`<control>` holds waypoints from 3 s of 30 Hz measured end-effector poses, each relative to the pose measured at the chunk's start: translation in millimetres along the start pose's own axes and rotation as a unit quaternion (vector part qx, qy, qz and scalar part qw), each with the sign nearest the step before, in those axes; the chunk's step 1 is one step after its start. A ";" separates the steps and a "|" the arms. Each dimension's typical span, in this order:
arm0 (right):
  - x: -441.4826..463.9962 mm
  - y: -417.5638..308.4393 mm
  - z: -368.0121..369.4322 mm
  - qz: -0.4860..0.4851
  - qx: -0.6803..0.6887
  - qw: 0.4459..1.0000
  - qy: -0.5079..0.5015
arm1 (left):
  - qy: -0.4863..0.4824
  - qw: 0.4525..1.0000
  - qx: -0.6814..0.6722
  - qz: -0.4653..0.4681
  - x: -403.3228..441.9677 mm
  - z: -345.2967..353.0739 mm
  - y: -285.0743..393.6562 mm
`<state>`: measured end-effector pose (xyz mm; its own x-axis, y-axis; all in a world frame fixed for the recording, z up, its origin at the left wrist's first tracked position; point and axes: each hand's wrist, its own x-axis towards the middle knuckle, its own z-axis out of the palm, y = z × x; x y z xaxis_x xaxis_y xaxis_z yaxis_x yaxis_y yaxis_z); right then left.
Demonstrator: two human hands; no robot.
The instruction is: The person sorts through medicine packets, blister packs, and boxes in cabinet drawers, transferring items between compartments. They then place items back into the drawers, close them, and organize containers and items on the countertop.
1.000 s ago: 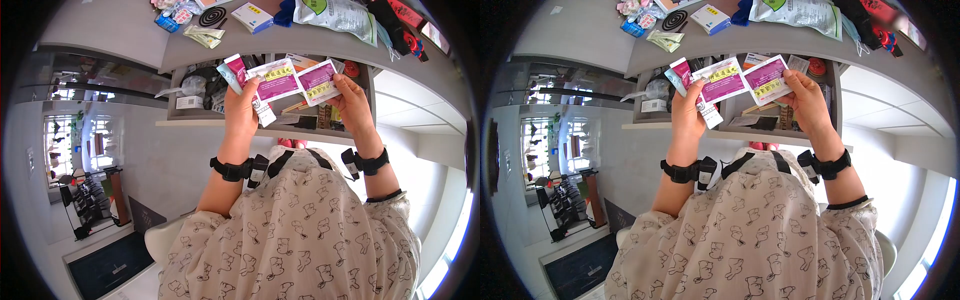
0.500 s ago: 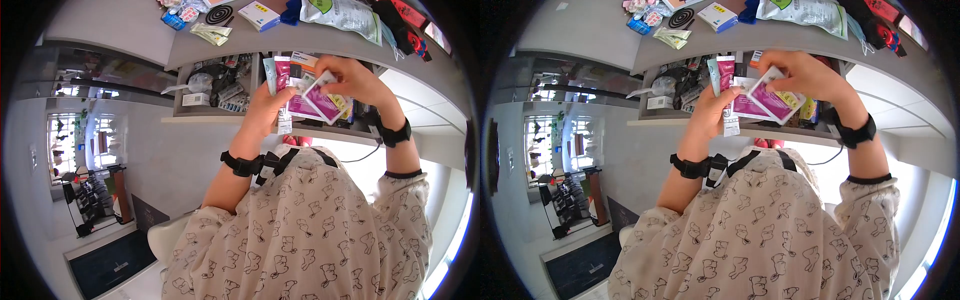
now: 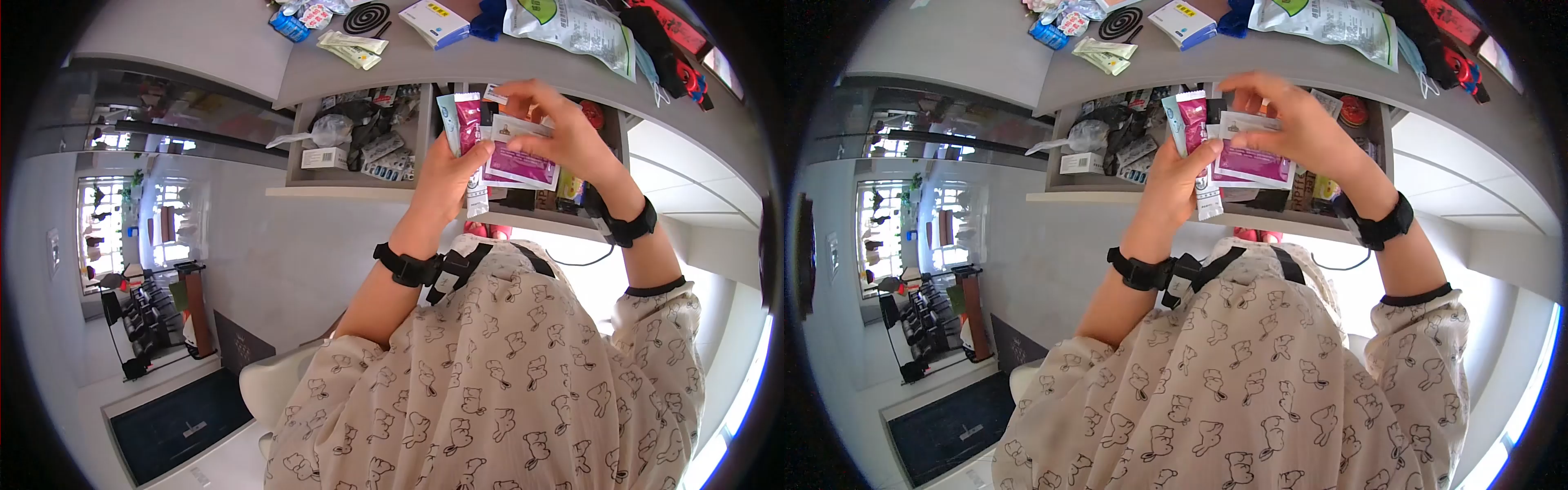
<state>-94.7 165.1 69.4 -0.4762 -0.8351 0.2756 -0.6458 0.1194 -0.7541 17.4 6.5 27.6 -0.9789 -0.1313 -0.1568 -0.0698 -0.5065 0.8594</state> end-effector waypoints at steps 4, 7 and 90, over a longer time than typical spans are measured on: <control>-7.6 53.2 -4.8 0.116 0.213 0.961 0.133 | 0.058 0.997 0.023 0.037 2.6 -9.2 2.8; -29.6 105.2 8.7 0.197 0.223 0.952 -0.066 | 0.071 0.996 0.015 0.061 -0.8 -21.6 6.4; -29.7 105.6 80.3 0.242 -0.086 0.884 -0.391 | 0.151 0.982 0.086 0.073 47.2 -72.9 9.9</control>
<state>-100.8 159.4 -66.3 -0.2076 -0.7720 -0.6008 -0.5931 0.5877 -0.5503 -15.4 -66.8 -6.7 -0.8805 -0.4528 -0.1403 0.0112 -0.3158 0.9488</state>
